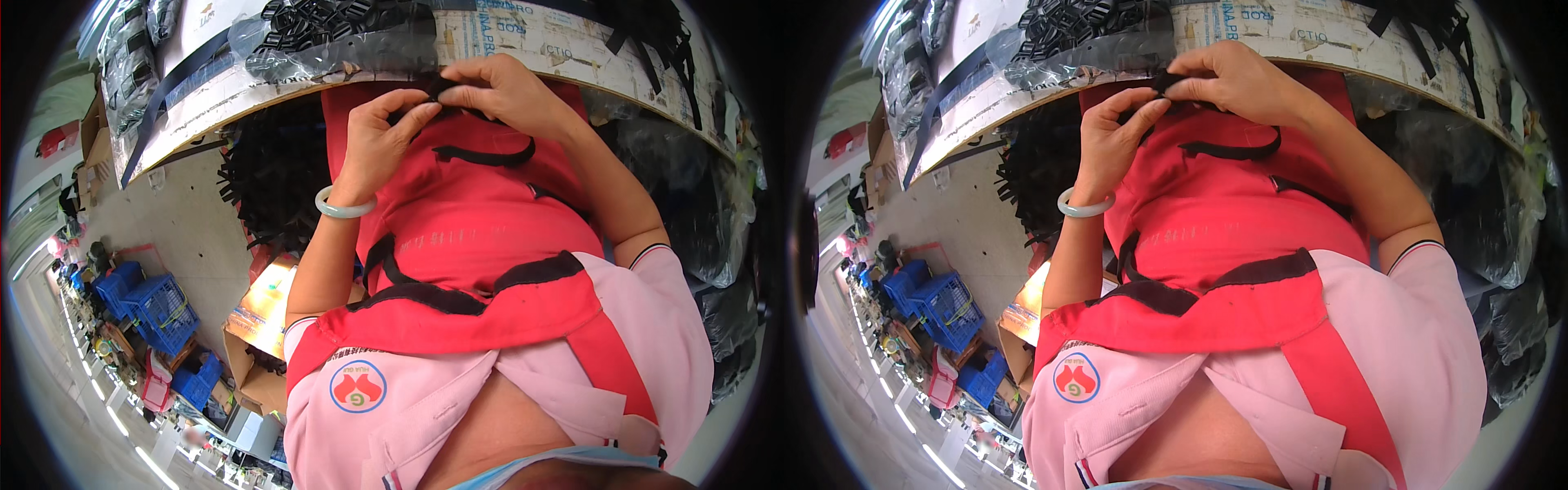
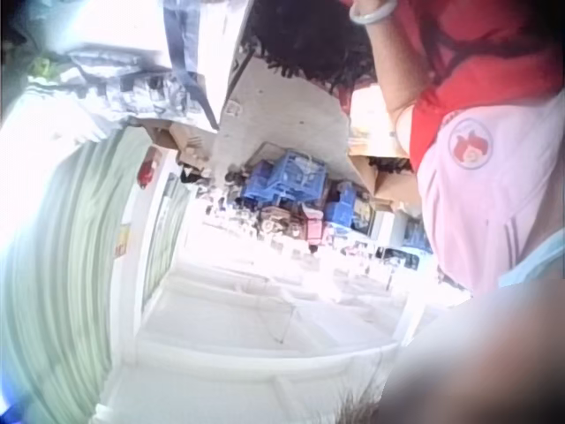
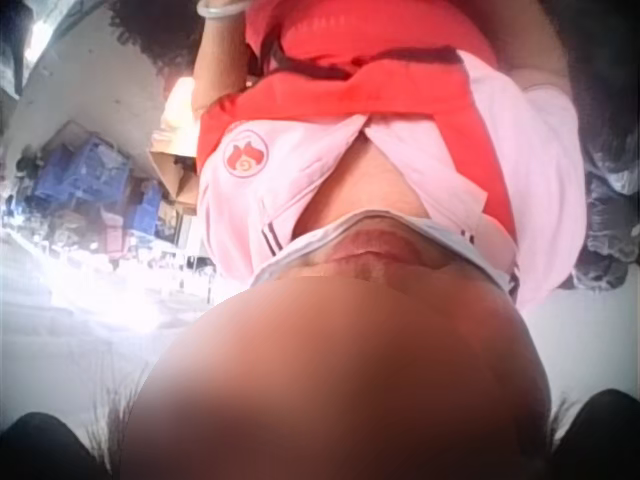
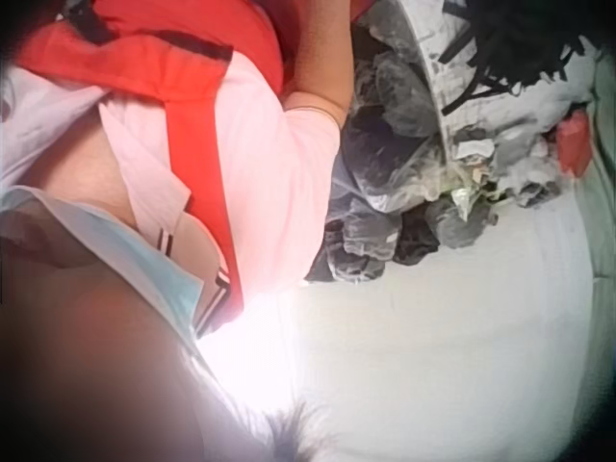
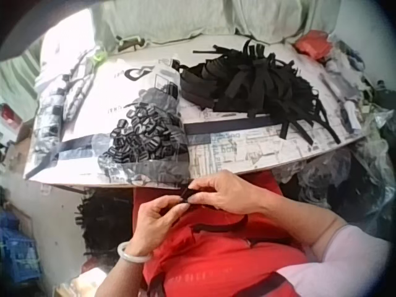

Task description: The person is assembling or inspecting black nylon straps and plastic buckles at a manufacturing workstation.

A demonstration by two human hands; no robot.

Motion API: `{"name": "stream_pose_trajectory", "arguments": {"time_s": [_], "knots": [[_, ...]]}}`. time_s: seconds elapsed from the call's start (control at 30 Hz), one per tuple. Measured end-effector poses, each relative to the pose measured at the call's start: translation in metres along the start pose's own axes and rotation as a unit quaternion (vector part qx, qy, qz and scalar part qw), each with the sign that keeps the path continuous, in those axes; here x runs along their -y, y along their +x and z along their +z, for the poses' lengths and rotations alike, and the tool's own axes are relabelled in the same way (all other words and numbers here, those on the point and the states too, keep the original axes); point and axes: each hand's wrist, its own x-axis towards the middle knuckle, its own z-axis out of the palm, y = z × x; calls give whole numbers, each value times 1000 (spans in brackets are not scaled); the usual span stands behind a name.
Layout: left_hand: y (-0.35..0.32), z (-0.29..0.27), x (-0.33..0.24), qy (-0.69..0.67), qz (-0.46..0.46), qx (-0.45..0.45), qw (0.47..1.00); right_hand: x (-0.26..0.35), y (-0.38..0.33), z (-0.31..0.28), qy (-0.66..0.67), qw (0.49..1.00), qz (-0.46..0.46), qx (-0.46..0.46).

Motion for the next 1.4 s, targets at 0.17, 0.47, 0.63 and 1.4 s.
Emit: {"name": "stream_pose_trajectory", "arguments": {"time_s": [0.17,0.47,0.63,1.4], "knots": [[2,-6,0,-262,-125,-26,956,9,-3,3,184,979,59,-68],[-8,15,10,-95,-38,-70,992,-3,-10,20,325,933,148,-42],[-2,14,14,216,296,-121,923,-8,-5,31,383,914,122,-48],[-11,18,-5,-164,11,-93,982,8,-24,22,164,979,70,-94]]}}
